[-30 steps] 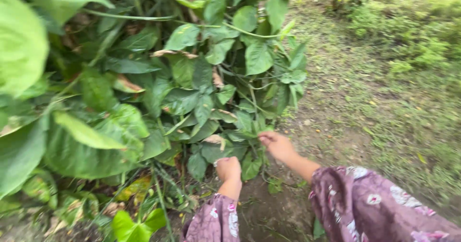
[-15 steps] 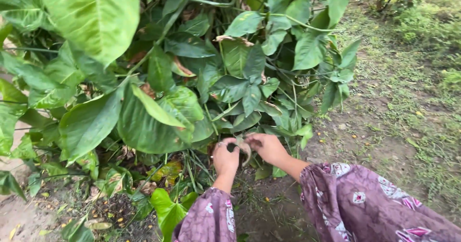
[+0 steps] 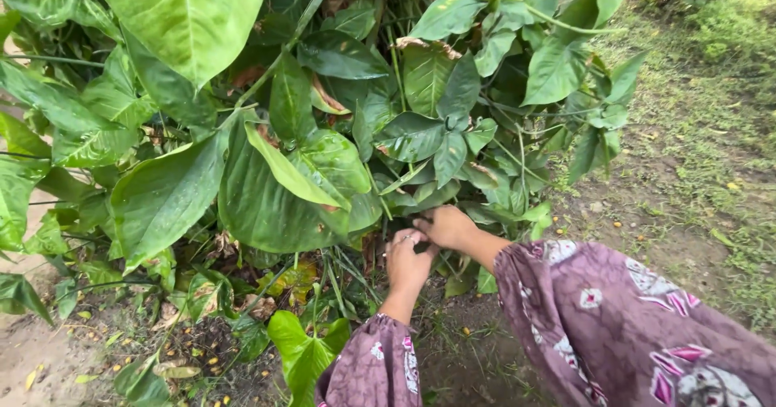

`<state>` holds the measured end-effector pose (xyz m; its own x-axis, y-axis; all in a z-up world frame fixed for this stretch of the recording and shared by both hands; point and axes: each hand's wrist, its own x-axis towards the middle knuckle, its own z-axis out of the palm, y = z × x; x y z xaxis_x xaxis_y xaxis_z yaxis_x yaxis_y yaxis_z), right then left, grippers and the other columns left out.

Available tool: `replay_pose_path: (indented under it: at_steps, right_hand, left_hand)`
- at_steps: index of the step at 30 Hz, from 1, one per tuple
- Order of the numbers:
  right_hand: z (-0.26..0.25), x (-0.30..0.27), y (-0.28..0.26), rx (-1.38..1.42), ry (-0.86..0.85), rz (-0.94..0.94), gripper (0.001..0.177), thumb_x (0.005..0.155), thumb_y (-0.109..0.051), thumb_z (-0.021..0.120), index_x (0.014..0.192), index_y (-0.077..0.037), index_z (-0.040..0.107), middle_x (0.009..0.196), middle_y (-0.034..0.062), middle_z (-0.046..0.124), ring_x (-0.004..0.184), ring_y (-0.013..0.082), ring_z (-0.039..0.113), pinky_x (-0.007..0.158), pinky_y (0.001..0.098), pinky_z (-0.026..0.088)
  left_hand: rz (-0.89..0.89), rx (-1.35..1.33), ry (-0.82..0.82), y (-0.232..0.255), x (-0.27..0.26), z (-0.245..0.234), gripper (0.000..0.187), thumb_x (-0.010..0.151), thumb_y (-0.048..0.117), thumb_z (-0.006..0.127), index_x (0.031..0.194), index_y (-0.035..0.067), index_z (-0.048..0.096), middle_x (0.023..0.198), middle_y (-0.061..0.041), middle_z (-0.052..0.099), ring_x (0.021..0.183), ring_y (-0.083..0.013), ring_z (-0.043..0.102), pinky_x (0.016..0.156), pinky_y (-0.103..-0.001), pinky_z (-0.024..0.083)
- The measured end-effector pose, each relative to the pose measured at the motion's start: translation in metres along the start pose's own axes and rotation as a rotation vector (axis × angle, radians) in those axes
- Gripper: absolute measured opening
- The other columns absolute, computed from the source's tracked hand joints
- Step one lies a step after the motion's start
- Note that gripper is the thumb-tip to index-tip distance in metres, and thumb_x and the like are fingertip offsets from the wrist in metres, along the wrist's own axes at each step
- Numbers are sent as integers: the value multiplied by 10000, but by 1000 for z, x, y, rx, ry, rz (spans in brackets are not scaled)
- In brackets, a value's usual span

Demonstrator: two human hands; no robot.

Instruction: Prune or pick leaves from a green leafy plant in an outdoor garden.

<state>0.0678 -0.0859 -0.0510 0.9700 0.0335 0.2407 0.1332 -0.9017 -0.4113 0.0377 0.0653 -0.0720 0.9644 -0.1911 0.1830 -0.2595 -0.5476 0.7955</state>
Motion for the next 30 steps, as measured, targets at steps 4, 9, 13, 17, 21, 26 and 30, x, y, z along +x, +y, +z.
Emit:
replay_pose_path:
  at_steps: [4, 9, 13, 17, 21, 26, 30]
  right_hand:
    - [11, 11, -2, 10, -227, 265, 471, 967, -460, 581, 1192, -67, 712, 1139, 215, 720, 1089, 392, 681, 980, 468, 518]
    - [13, -10, 2, 283, -45, 316, 404, 1002, -367, 579, 1204, -43, 709, 1154, 207, 728, 1110, 357, 678, 973, 427, 511]
    - [20, -31, 21, 804, -35, 284, 327, 993, -235, 578, 1231, -42, 692, 1193, 122, 759, 1134, 221, 676, 1008, 319, 477]
    - [12, -51, 24, 1210, -84, 239, 349, 947, -115, 513, 1212, -49, 731, 1227, 23, 753, 1148, 114, 662, 1018, 244, 467]
    - [30, -50, 48, 1018, 71, 304, 212, 1036, -114, 581, 1086, 31, 727, 1012, 80, 673, 933, 151, 581, 859, 301, 472]
    - [31, -49, 60, 1079, 46, 278, 183, 997, -92, 591, 1070, -18, 742, 1001, 31, 696, 898, 115, 589, 826, 278, 461]
    - [-22, -90, 14, 506, -106, 460, 238, 980, -130, 584, 1071, -115, 802, 1022, 23, 771, 881, 127, 713, 857, 271, 543]
  left_hand:
    - [109, -143, 40, -39, 16, 18, 178, 753, 256, 816, 896, 153, 798, 1229, -17, 687, 1175, -291, 547, 1024, -416, 425]
    - [-47, -427, 266, -17, 16, -1, 243, 918, 367, 676, 963, 152, 782, 994, -47, 753, 1031, -236, 638, 961, -353, 459]
    - [-188, -713, 172, -13, 29, 8, 333, 943, 396, 672, 1032, 89, 765, 1003, -75, 756, 1009, -212, 638, 936, -326, 457]
    - [-238, -961, 0, -26, 40, 28, 374, 926, 351, 671, 1071, 18, 760, 1069, -102, 777, 1014, -185, 674, 939, -308, 483]
    - [-287, -944, -105, -9, 32, 22, 350, 909, 293, 673, 1115, 23, 755, 1127, -88, 762, 1030, -171, 678, 941, -309, 480]
    - [-373, -950, -220, 25, 16, 5, 355, 928, 304, 634, 1160, 64, 756, 1157, -54, 748, 1025, -185, 665, 931, -340, 497]
    - [-397, -854, -385, 37, 10, 5, 388, 933, 360, 623, 1179, 95, 765, 1192, -62, 738, 985, -227, 590, 893, -386, 501]
